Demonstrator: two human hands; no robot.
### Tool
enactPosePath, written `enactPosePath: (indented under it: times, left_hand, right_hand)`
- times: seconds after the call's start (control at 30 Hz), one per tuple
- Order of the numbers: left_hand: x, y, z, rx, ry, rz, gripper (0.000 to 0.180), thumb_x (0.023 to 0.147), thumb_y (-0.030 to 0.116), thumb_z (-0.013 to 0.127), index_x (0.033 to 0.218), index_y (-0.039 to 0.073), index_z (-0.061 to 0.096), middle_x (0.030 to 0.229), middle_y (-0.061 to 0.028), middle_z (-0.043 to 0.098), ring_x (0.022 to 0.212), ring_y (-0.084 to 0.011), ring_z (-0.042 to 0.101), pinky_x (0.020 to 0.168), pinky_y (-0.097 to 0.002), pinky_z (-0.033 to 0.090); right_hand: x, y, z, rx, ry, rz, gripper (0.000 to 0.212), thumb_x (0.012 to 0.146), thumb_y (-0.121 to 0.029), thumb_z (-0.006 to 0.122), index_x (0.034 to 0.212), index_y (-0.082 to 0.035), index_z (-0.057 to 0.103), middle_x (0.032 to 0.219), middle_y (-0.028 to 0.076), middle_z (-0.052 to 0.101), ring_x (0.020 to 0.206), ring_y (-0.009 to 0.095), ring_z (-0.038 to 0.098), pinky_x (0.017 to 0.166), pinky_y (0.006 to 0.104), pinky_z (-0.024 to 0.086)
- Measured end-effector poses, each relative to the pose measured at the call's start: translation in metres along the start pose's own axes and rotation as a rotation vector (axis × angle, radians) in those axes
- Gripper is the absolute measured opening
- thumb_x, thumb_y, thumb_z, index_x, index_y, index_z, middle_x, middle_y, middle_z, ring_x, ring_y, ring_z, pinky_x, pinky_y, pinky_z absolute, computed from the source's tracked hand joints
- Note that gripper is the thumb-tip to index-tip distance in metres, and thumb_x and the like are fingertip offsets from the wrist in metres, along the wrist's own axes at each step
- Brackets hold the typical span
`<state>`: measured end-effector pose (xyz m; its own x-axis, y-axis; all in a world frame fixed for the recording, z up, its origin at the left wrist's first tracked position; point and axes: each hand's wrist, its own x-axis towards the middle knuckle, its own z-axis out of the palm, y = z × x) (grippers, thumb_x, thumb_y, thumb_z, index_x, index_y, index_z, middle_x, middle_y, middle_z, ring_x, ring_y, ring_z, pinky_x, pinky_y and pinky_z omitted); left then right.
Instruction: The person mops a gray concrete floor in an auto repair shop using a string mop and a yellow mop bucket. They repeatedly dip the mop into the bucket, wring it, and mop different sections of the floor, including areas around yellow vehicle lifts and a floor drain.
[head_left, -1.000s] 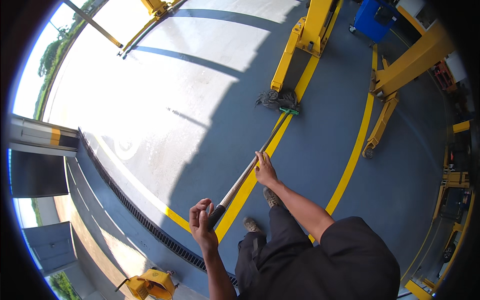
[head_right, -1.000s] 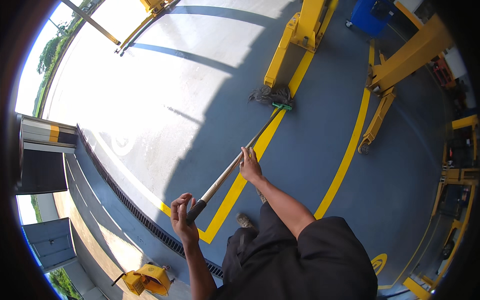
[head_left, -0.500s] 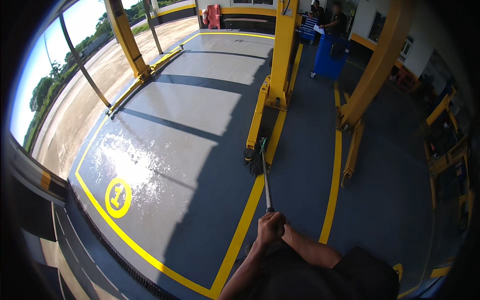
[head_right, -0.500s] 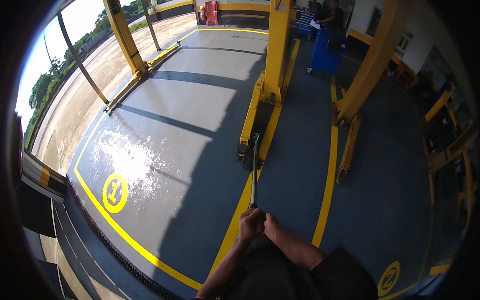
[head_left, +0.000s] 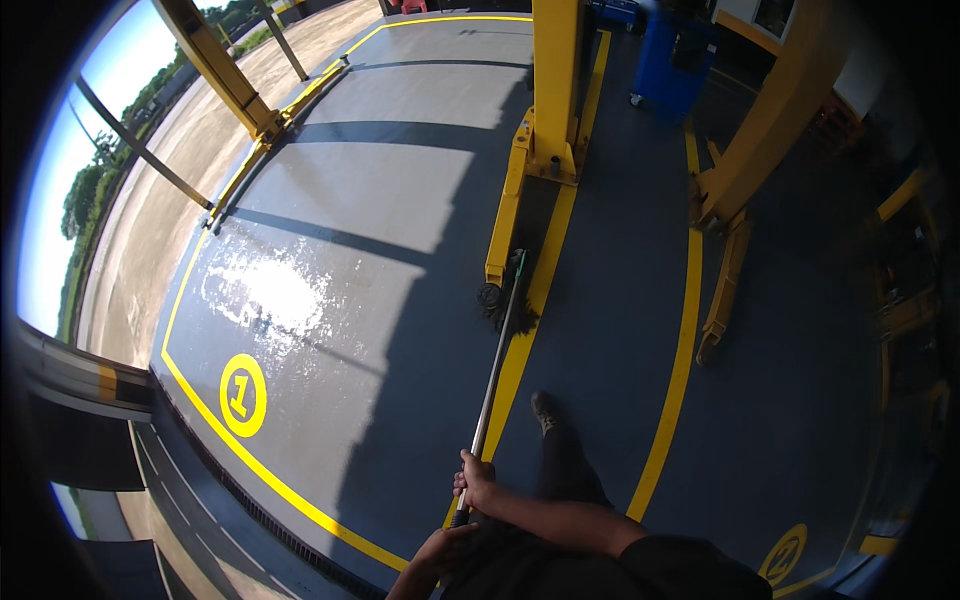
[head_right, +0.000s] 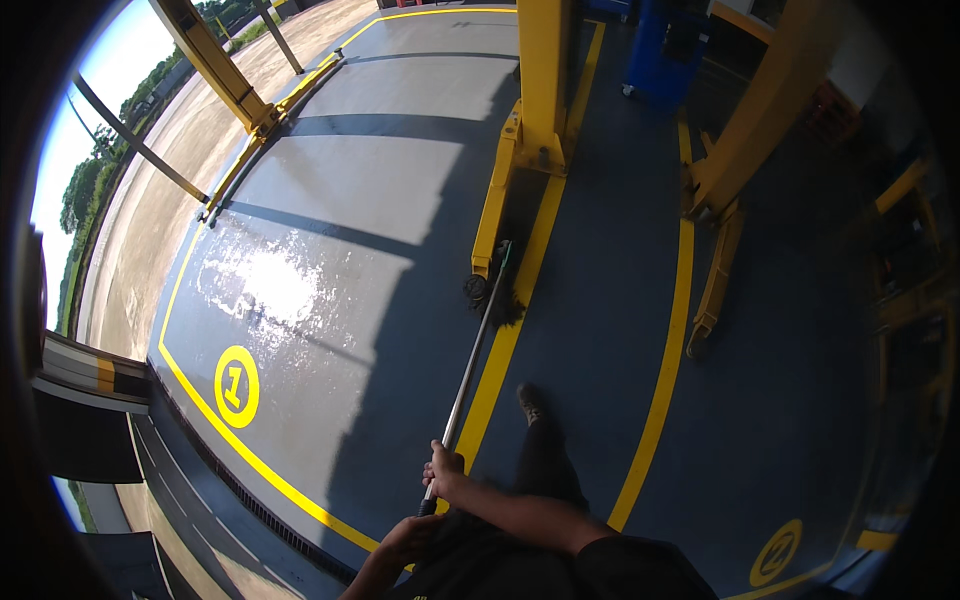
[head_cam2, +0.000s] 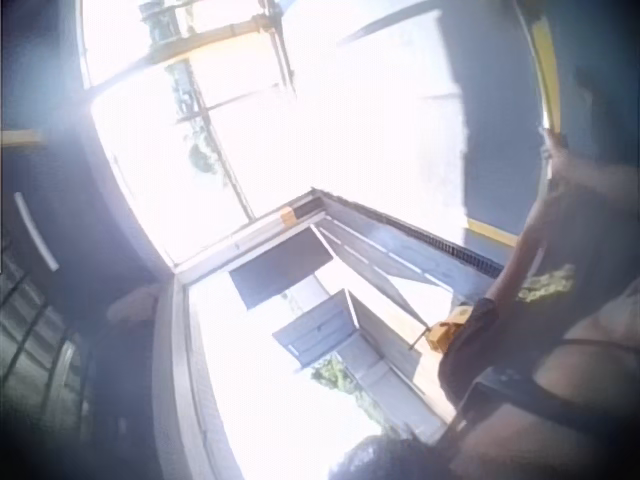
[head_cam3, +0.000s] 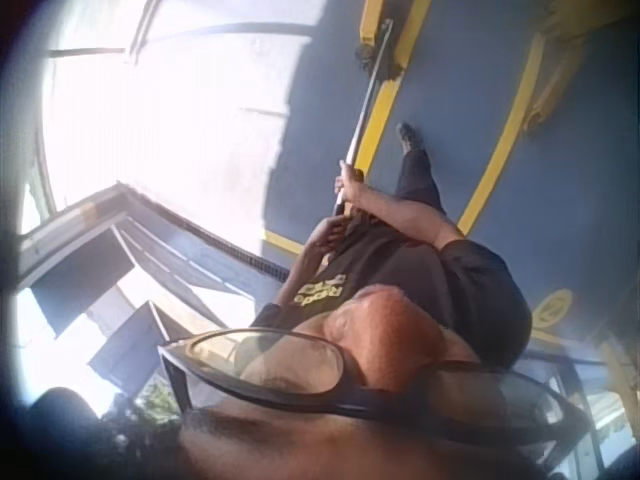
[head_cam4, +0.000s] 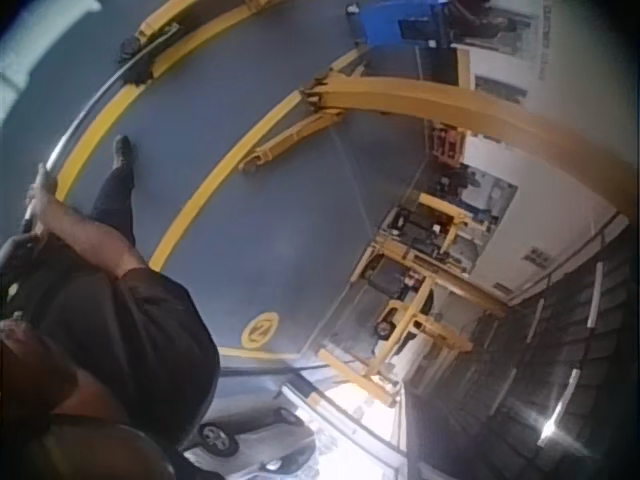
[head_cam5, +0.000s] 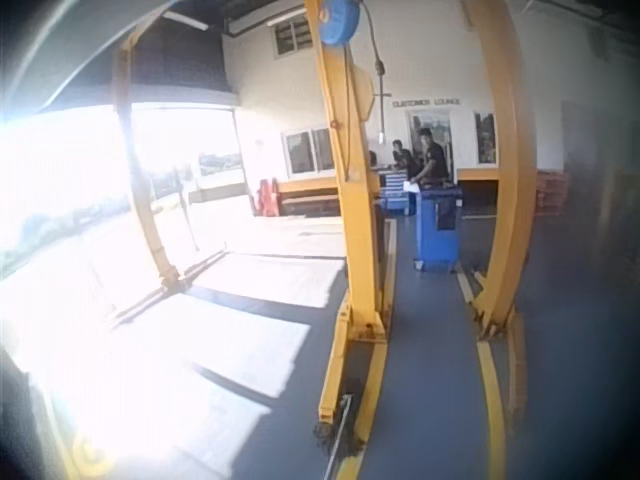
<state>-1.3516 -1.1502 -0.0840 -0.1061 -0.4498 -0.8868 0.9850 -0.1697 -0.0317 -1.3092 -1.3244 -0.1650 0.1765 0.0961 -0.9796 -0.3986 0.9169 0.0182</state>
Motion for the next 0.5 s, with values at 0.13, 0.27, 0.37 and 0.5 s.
enactPosePath:
  times: [0.13,0.27,0.37,0.5]
  left_hand:
    - [0.066,0.030,0.145,0.222,0.236,0.025,0.030,0.098,0.030,0.079,0.082,0.014,0.059,0.061,0.0089,0.046,0.044,-0.0053,0.042,0.042,-0.0258,0.030]
    - [0.139,0.030,0.230,0.345,0.181,0.040,0.037,0.101,0.035,0.075,0.077,0.013,0.057,0.061,0.0070,0.048,0.047,-0.0077,0.048,0.043,-0.0270,0.035]
    - [0.150,0.059,0.297,0.414,0.126,0.246,0.041,0.107,0.041,0.064,0.081,0.011,0.057,0.064,0.0044,0.051,0.051,-0.0088,0.051,0.046,-0.0273,0.038]
    - [0.136,0.106,0.347,0.197,-0.023,0.337,0.035,0.113,0.037,0.052,0.094,0.008,0.057,0.070,0.0018,0.052,0.055,-0.0079,0.052,0.048,-0.0239,0.043]
  right_hand:
    - [0.012,-0.115,-0.061,0.035,-0.149,-0.046,0.045,0.103,-0.050,0.066,0.085,-0.015,0.046,0.060,-0.004,0.039,0.044,0.008,0.036,0.045,0.0296,0.035]
    - [-0.001,-0.214,-0.121,-0.088,-0.220,-0.018,0.045,0.104,-0.050,0.065,0.080,-0.016,0.048,0.055,-0.007,0.036,0.042,0.006,0.033,0.045,0.0274,0.034]
    - [0.008,-0.285,-0.140,-0.013,-0.429,-0.036,0.042,0.106,-0.047,0.063,0.082,-0.016,0.048,0.057,-0.009,0.034,0.043,0.003,0.031,0.043,0.0244,0.033]
    - [0.013,-0.335,-0.127,0.418,-0.758,0.114,0.036,0.110,-0.039,0.059,0.088,-0.012,0.049,0.060,-0.008,0.035,0.045,0.003,0.033,0.045,0.0236,0.034]
